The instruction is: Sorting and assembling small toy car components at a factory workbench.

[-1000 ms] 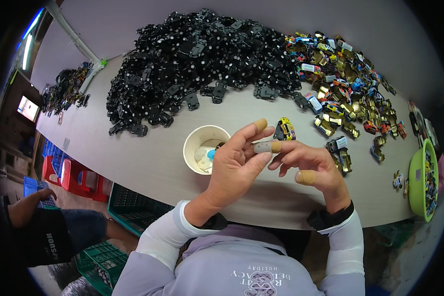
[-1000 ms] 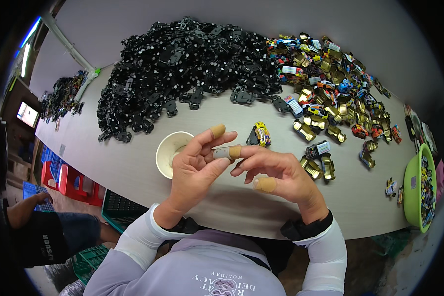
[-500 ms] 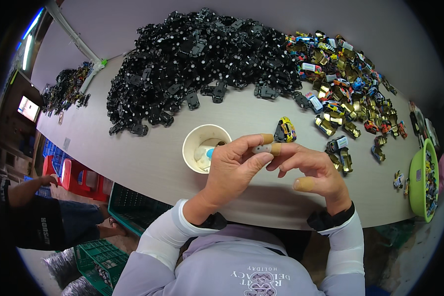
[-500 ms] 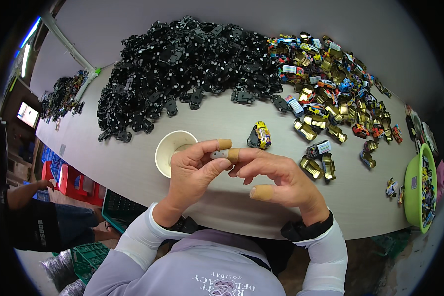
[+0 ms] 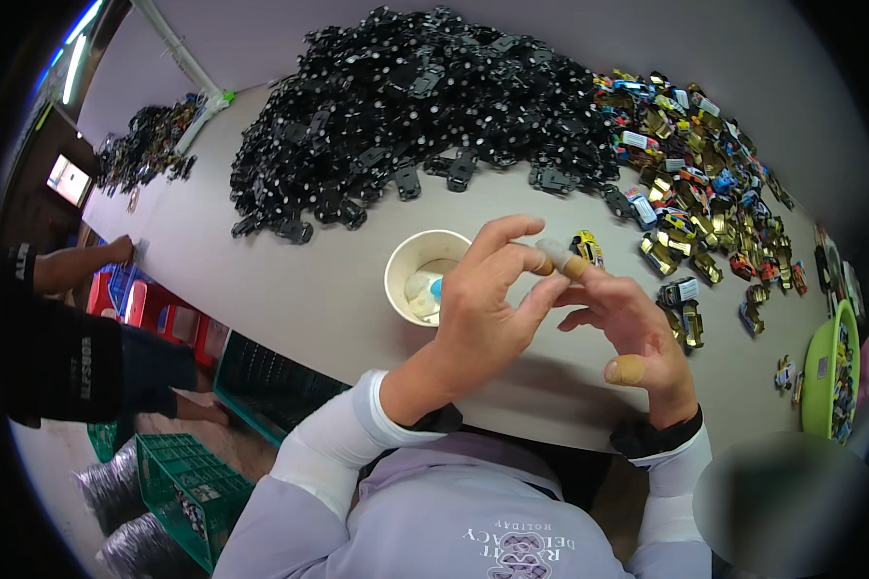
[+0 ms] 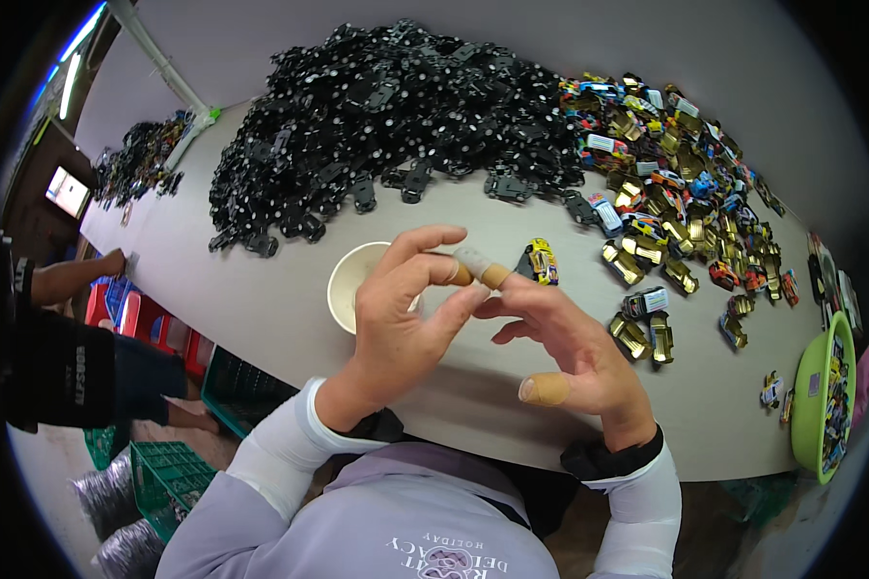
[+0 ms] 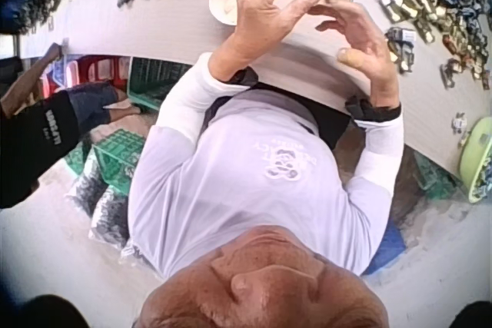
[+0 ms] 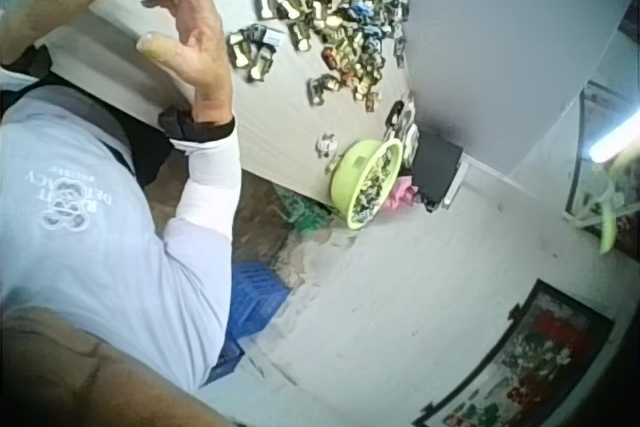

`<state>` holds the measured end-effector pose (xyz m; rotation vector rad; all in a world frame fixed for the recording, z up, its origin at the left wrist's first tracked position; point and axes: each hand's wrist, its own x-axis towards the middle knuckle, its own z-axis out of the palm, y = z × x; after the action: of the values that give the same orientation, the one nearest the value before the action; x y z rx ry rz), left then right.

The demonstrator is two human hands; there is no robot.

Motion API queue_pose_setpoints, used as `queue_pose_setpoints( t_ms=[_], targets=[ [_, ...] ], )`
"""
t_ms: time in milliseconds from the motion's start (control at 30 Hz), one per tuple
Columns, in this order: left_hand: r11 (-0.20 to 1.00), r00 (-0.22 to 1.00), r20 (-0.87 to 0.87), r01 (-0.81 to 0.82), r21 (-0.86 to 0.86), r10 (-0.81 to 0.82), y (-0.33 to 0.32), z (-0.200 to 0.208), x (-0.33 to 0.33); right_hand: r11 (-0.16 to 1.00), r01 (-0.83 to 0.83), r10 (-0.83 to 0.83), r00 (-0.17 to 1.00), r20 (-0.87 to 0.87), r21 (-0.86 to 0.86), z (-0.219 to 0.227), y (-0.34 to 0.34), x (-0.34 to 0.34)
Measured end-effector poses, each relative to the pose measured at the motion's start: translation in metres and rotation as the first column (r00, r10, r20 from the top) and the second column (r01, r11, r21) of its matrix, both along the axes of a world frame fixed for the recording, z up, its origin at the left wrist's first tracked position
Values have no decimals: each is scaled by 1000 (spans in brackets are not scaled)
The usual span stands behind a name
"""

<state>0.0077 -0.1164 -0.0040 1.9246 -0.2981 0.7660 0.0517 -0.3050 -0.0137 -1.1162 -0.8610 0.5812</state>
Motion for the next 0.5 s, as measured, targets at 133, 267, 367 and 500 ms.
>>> queue_pose_setpoints(
  t_ms=[133, 267, 367, 500],
  targets=[
    [999, 999, 13, -31, 26, 31, 11, 21, 3, 999, 16, -17, 1000, 19, 38, 7, 12, 0],
    [1000, 996, 79, -30, 8, 29, 34, 33, 8, 1000, 9, -14, 984, 179, 29, 24, 34, 4],
    [996, 990, 125, -77, 47, 71, 44, 35, 7, 1000, -1, 5, 979, 206, -18, 27, 46, 3],
    [998, 995, 75, -65, 17, 63, 58, 30, 3, 999, 45, -44, 972, 230, -1, 23, 55, -2]
  ],
)
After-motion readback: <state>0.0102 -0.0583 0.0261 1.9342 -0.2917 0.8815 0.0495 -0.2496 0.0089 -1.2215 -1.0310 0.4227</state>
